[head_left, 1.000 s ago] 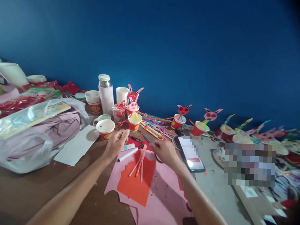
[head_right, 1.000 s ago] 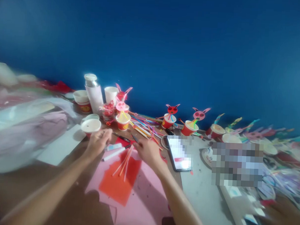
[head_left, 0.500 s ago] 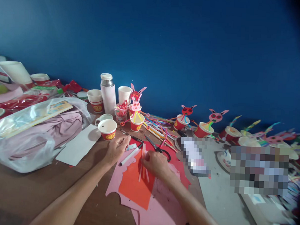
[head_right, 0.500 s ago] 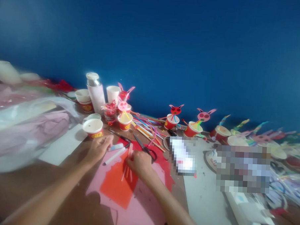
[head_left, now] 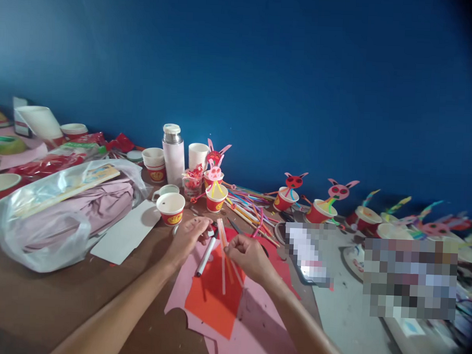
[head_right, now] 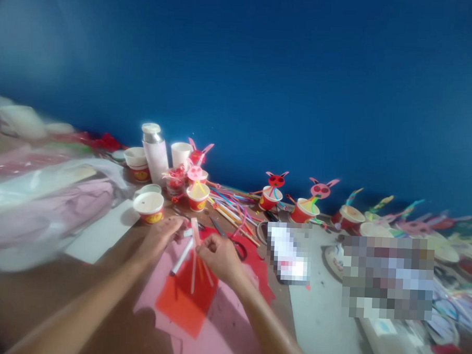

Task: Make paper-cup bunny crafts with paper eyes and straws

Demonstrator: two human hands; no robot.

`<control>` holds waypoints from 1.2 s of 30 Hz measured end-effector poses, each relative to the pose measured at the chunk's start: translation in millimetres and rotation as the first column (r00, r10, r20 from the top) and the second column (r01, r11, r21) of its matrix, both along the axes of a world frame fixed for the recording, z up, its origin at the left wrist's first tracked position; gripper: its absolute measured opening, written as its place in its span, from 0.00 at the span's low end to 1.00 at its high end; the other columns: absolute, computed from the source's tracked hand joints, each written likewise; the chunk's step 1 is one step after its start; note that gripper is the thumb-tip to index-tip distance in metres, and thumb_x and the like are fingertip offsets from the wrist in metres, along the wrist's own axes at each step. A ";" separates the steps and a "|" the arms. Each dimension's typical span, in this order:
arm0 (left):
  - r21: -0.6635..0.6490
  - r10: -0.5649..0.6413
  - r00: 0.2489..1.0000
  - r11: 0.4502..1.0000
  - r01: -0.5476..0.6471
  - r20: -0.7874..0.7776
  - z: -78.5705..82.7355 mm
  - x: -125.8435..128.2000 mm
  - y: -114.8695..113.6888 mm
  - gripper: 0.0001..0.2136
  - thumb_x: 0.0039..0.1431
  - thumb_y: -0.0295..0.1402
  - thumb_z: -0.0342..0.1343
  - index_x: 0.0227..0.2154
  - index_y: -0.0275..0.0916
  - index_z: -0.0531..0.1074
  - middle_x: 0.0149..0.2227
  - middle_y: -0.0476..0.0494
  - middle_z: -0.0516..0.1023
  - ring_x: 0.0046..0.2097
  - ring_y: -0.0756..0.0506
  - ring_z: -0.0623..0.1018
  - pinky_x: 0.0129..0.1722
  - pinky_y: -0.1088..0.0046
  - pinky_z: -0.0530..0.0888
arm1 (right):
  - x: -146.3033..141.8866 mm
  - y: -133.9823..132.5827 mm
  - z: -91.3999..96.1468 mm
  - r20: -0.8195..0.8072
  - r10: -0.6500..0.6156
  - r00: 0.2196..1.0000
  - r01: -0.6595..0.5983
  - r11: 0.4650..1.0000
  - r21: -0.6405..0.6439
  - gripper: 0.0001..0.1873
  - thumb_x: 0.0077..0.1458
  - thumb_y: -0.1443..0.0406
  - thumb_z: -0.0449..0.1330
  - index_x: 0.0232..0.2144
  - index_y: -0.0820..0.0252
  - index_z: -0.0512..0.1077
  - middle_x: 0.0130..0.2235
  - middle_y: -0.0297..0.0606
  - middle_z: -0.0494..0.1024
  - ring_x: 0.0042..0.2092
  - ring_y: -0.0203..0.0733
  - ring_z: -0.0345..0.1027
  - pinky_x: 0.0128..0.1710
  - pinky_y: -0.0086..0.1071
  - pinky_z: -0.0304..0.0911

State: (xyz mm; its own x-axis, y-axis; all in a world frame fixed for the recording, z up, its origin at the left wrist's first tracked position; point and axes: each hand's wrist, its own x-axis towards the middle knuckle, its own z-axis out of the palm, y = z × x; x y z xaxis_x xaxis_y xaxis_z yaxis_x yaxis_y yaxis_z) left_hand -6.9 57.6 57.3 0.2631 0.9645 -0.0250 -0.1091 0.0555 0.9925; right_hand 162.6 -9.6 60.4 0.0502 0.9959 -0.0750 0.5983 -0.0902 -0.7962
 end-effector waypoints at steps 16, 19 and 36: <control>-0.001 -0.233 0.967 0.972 0.234 0.107 12.9 -1.3 -10.4 0.12 0.51 0.36 0.59 0.18 0.34 0.68 0.19 0.50 0.70 0.24 0.52 0.67 0.27 0.77 0.64 | -25.3 2.5 -8.3 -0.256 0.095 0.962 -0.058 0.987 0.151 0.11 0.52 0.58 0.59 0.27 0.61 0.68 0.23 0.29 0.66 0.26 0.32 0.57 0.25 0.25 0.51; -0.007 -0.260 0.959 0.965 0.262 0.109 14.5 -1.9 -10.8 0.13 0.51 0.36 0.59 0.18 0.34 0.68 0.19 0.51 0.68 0.23 0.53 0.66 0.25 0.78 0.63 | -25.6 5.0 -9.7 -0.302 0.135 0.944 -0.087 0.982 0.165 0.14 0.53 0.56 0.58 0.26 0.61 0.70 0.24 0.30 0.66 0.26 0.33 0.57 0.27 0.26 0.53; -0.057 -0.260 0.934 0.958 0.281 0.245 9.7 -3.5 -6.5 0.15 0.49 0.40 0.61 0.17 0.34 0.68 0.18 0.49 0.69 0.22 0.53 0.67 0.25 0.77 0.62 | -31.0 2.0 -19.2 -0.476 0.154 0.866 -0.090 0.984 0.154 0.13 0.51 0.59 0.60 0.21 0.61 0.65 0.21 0.27 0.60 0.24 0.31 0.52 0.25 0.26 0.50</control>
State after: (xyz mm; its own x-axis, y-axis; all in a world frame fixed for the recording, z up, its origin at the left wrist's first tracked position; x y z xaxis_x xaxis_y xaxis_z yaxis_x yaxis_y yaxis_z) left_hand -10.3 51.1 67.0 0.5225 0.8525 -0.0152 -0.3044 0.2031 0.9306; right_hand 131.6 -7.6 41.2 -0.0831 0.9944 0.0646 0.1348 0.0754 -0.9880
